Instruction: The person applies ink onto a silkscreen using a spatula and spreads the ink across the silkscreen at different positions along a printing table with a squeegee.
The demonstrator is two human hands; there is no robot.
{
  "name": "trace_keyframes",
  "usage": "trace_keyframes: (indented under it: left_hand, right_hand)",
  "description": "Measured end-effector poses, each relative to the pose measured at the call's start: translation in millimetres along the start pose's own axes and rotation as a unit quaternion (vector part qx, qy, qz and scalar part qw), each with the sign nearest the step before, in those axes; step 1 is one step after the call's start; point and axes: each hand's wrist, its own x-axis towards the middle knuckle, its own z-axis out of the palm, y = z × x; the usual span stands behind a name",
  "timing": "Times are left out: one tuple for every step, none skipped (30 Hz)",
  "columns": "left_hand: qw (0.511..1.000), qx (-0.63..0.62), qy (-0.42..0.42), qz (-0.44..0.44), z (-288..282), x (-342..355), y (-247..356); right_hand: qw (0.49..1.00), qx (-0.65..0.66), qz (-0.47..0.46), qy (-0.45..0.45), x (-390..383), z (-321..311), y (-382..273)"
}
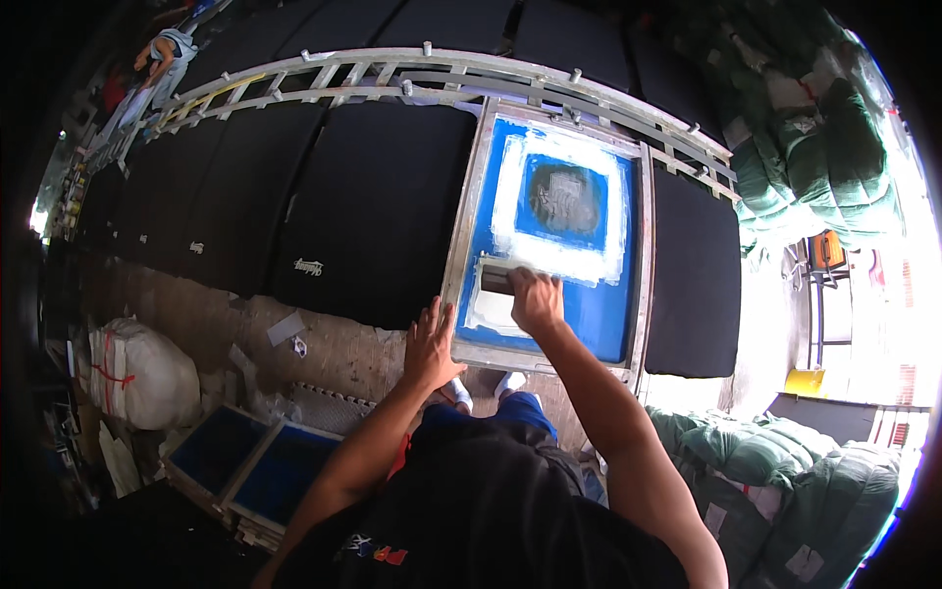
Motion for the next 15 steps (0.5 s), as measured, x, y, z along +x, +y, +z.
trace_keyframes:
  left_hand:
    - [1.0,0.0,-0.003,0.001,0.8,-0.9,0.5]
    - [1.0,0.006,0.0,0.002,0.1,-0.9,0.1]
    - [1.0,0.012,0.002,0.003,-0.5,-0.7,0.0]
    - [1.0,0.011,0.003,0.0,0.9,-2.2,-1.9]
    - [1.0,0.021,0.021,0.0,3.5,-3.0,-5.3]
    - [0.999,0.03,0.036,0.003,6.9,-5.1,-7.3]
    - [0.999,0.029,0.036,0.004,7.8,-5.0,-7.7]
    - [0.999,0.03,0.037,0.005,8.7,-5.3,-8.4]
    - [0.999,0.031,0.038,0.006,9.7,-6.1,-9.2]
    - [0.999,0.031,0.036,0.012,8.8,-5.2,-6.8]
    - [0.999,0.025,0.025,0.009,7.2,-4.8,-4.4]
    - [1.0,0.021,0.018,0.002,5.9,-3.1,-3.6]
    - [1.0,0.023,0.016,0.001,5.0,-3.1,-4.5]
    - [0.999,0.024,0.022,0.004,4.7,-2.8,-4.0]
    - [0.999,0.024,0.028,0.008,4.4,-3.3,-3.1]
  right_hand:
    - [0.999,-0.033,-0.006,0.028,4.2,2.7,1.2]
    - [0.999,-0.003,-0.003,0.038,-3.0,10.9,0.3]
    - [0.996,0.004,-0.028,0.08,-21.9,18.5,-2.6]
    - [0.996,0.02,-0.038,0.075,-44.0,23.0,-10.4]
    - [0.995,0.036,-0.05,0.072,-61.5,25.8,-20.0]
    - [0.996,0.027,-0.049,0.062,-79.8,24.3,-33.1]
    - [0.997,0.02,-0.044,0.055,-89.9,20.1,-43.7]
    - [0.998,0.029,-0.032,0.056,-89.9,18.1,-46.8]
    - [0.998,0.028,-0.033,0.055,-80.1,21.0,-42.1]
    - [0.998,-0.001,-0.018,0.054,-61.0,24.0,-30.4]
    - [0.998,-0.029,-0.004,0.051,-42.5,23.9,-19.6]
    - [0.999,-0.026,0.011,0.035,-20.7,17.1,-11.0]
    - [0.999,-0.021,0.025,0.018,-5.3,10.9,-8.8]
    - [0.998,-0.011,0.055,-0.005,-2.5,3.3,-14.8]
    - [0.998,-0.009,0.056,-0.005,-13.9,8.5,-15.9]
